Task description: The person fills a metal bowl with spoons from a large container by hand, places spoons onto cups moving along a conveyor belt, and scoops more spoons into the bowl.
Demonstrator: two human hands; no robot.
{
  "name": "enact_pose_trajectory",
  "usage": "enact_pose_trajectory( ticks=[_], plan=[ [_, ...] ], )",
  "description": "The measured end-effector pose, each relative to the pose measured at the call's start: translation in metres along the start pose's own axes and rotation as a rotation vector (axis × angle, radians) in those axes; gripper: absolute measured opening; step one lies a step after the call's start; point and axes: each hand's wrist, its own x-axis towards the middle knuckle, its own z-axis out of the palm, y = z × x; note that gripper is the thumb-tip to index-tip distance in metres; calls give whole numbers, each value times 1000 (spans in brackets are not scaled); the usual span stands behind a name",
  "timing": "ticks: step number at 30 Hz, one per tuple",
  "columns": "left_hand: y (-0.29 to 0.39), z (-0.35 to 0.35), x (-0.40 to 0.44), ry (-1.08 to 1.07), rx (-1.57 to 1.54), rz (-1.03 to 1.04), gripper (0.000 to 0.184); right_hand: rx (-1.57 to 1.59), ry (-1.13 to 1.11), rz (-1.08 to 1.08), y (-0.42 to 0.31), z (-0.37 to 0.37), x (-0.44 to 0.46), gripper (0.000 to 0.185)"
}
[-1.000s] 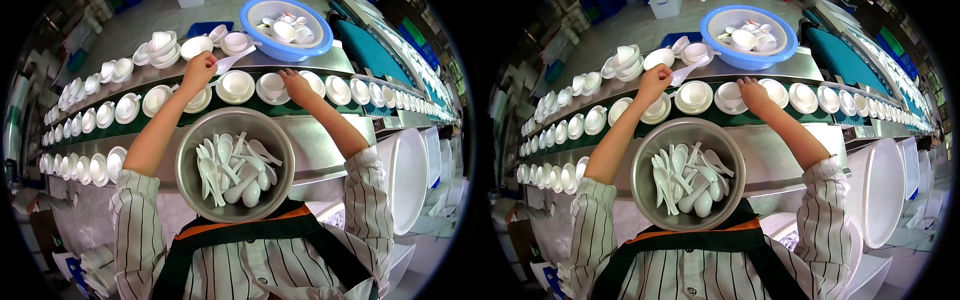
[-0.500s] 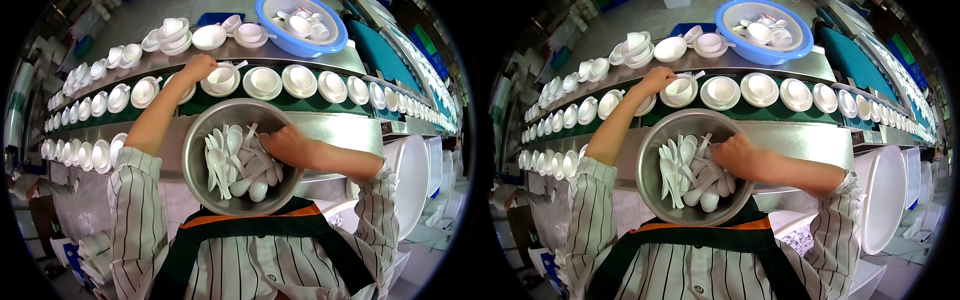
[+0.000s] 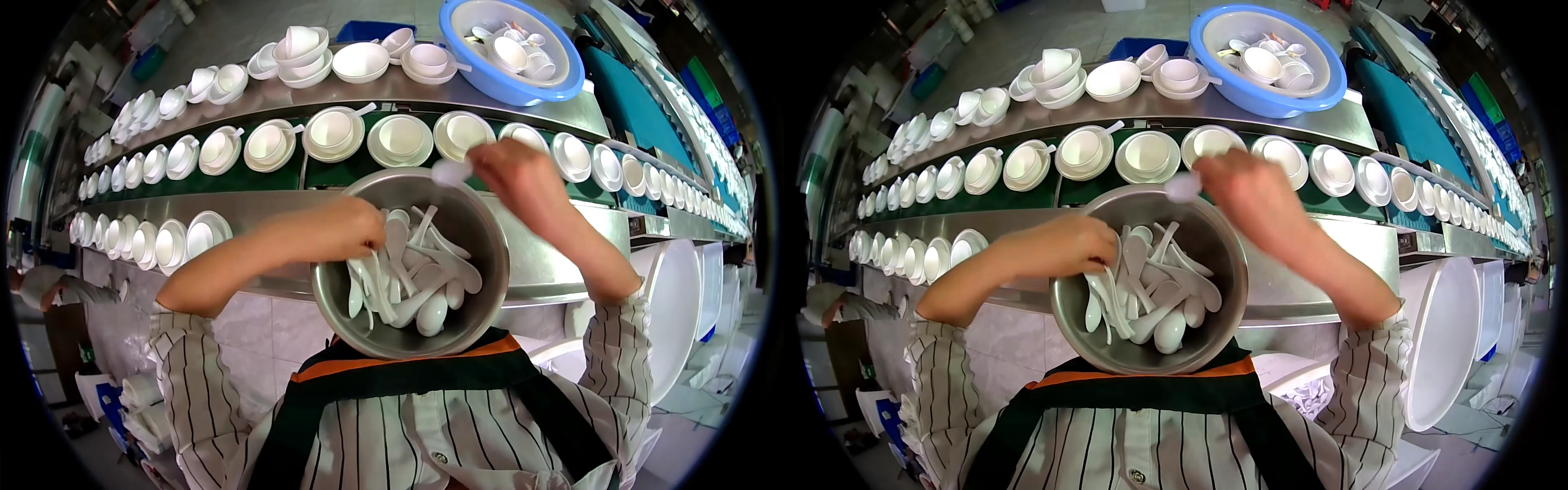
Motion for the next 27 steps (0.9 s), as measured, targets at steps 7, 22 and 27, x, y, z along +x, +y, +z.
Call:
enact_pose_trajectory(
  ticks=[7,22,27],
  plan=[
    [-17,-52,19,69,-322,-104,13,-251,160,83,115,77,39,7],
    [-169,-47,20,930,-120,-402,6,46,-323,-415,-15,49,8,17],
    [-208,-21,9,856,184,-559,7,-50,-466,-448,-21,65,-17,14]
  ],
)
